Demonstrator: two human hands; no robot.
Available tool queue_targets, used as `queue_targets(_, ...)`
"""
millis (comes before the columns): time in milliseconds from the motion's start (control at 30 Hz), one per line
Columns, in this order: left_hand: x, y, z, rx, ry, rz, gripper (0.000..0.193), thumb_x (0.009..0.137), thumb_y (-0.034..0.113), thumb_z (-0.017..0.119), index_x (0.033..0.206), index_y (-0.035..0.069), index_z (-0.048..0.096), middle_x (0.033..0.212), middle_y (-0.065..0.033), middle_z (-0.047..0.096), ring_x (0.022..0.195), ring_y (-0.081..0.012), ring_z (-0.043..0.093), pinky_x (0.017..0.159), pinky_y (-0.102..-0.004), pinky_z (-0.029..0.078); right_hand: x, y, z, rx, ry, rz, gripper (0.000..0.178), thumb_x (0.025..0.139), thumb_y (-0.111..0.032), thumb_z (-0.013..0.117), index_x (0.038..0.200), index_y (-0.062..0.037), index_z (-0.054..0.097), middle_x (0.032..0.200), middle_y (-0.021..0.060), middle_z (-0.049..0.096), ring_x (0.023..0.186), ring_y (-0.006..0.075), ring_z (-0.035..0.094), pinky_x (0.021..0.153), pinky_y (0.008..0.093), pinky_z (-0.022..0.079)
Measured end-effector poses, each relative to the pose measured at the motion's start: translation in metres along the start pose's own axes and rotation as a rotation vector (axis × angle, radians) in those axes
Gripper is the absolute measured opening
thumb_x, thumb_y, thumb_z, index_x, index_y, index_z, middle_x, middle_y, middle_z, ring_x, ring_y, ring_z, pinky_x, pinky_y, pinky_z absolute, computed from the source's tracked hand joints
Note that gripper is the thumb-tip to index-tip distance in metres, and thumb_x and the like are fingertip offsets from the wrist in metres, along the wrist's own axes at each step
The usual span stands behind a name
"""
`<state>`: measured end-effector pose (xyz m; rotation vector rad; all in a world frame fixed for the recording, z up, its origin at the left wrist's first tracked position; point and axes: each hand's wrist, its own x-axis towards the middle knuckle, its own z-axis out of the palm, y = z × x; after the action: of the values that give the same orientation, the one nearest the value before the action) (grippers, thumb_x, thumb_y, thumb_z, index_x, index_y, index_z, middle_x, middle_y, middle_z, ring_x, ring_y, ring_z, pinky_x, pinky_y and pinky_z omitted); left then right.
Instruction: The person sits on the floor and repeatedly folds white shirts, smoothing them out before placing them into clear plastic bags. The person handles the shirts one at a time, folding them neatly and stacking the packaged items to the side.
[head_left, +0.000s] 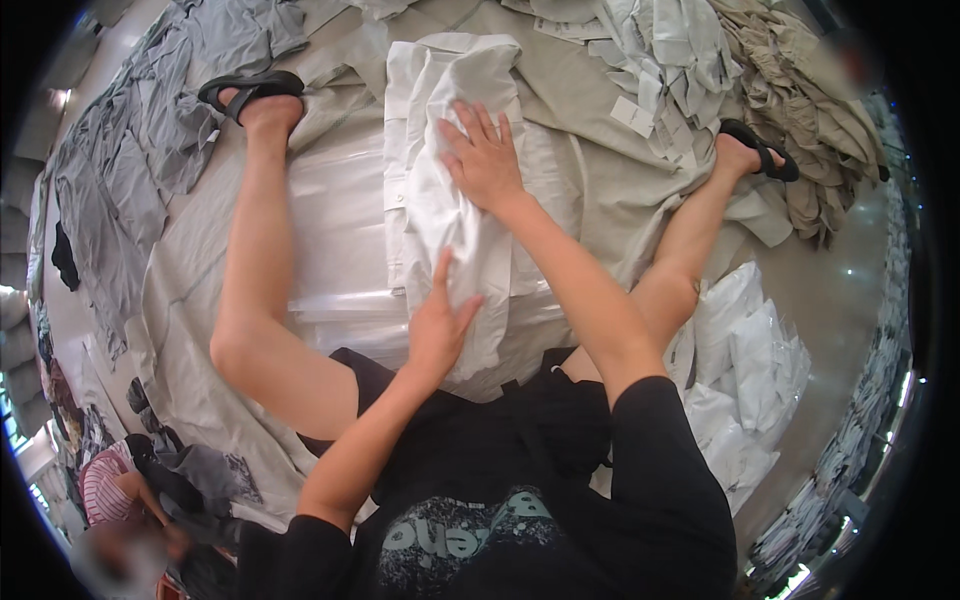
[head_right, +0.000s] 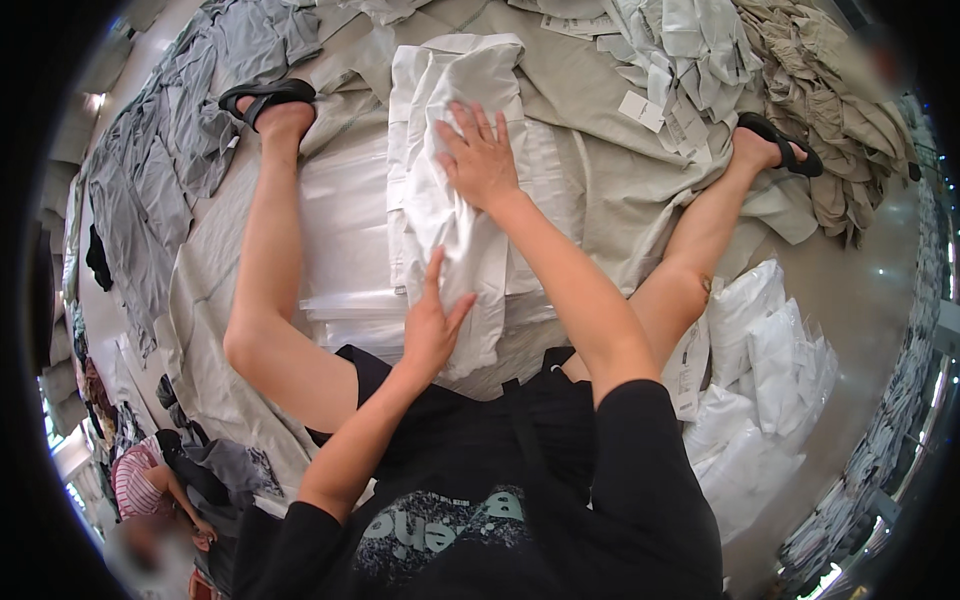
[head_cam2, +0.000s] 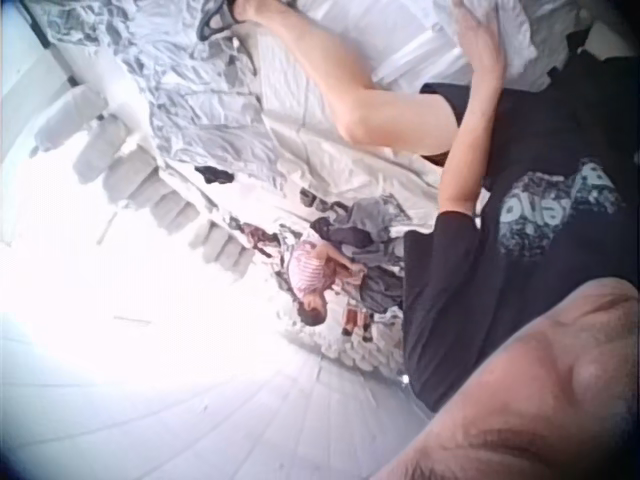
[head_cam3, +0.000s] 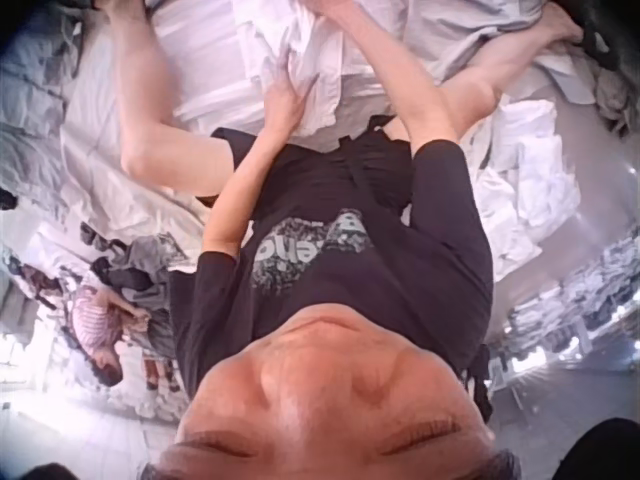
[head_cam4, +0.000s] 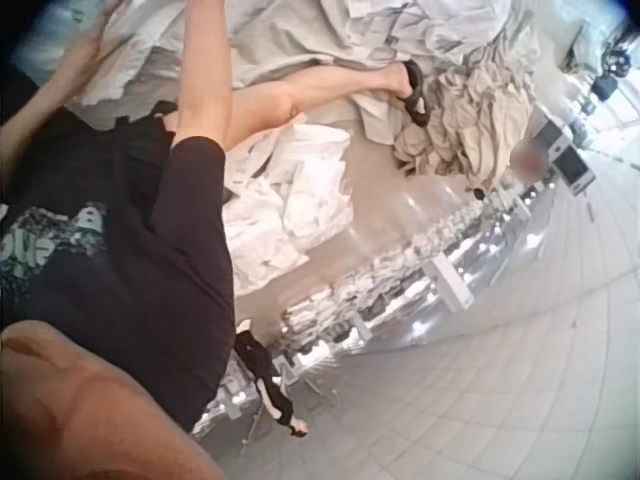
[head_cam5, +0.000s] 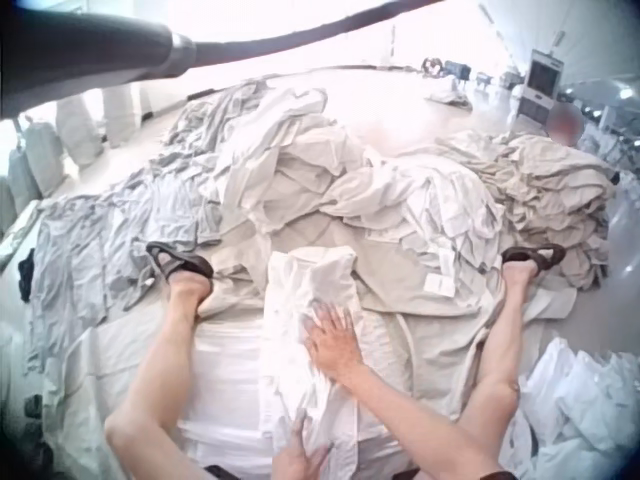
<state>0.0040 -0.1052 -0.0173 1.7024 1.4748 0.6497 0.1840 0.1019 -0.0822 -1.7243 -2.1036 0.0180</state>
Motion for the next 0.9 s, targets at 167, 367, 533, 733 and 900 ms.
queue_targets(167,-0.018,-0.044,0.011,-0.088,0.023,-0.295,0.072,0.106,0.018,0.067,0.168,0.008,0.032,0.121,-0.0288,0.071,0.104,-0.0503,0.069,0.096,-0.0552,0.052,-0.002,0.020,0.063,0.003,0.022,0.178,0.056,0.110,-0.047,0.053,0.160,-0.0212,0.055,0.172,0.0121,0.042,0.164,0.0372,0.027,0.133,0.0644,0.015)
queue_targets(367,0.037,-0.008,-0.025,0.414,0.216,0.357,0.069,0.093,0.010,0.075,0.157,0.001,0.050,0.116,-0.0149,0.065,0.108,-0.0338,0.060,0.099,-0.0443,0.048,0.008,-0.001,0.009,0.055,0.131,-0.030,0.055,0.107,-0.052,0.058,0.157,-0.0276,0.059,0.171,0.0125,0.041,0.161,0.0395,0.032,0.131,0.0649,0.018)
queue_targets(533,0.135,-0.050,0.012,0.468,-0.019,0.442,0.065,0.097,0.023,0.071,0.156,0.004,0.053,0.115,-0.0114,0.062,0.104,-0.0321,0.061,0.093,-0.0463,0.049,0.015,0.038,0.039,0.168,-0.044,0.125,0.057,0.102,-0.050,0.067,0.150,-0.0189,0.063,0.160,0.0152,0.053,0.151,0.0398,0.045,0.126,0.0576,0.032)
queue_targets(733,0.140,-0.050,0.017,0.506,-0.114,0.384,0.064,0.101,0.035,0.067,0.159,0.013,0.053,0.114,-0.0120,0.064,0.103,-0.0338,0.063,0.091,-0.0489,0.052,0.113,0.109,0.038,0.742,0.227,0.768,0.070,0.096,-0.053,0.079,0.133,0.0057,0.067,0.125,0.0214,0.074,0.120,0.0345,0.071,0.102,0.0449,0.056)
queue_targets(900,0.155,-0.035,0.016,0.510,-0.236,0.271,0.066,0.100,0.040,0.068,0.160,0.020,0.053,0.116,-0.0133,0.067,0.104,-0.0367,0.067,0.095,-0.0512,0.053,0.165,0.158,0.022,1.321,-0.312,0.965,0.055,0.096,-0.034,0.086,0.129,0.0068,0.070,0.119,0.0174,0.078,0.110,0.0260,0.074,0.094,0.0402,0.059)
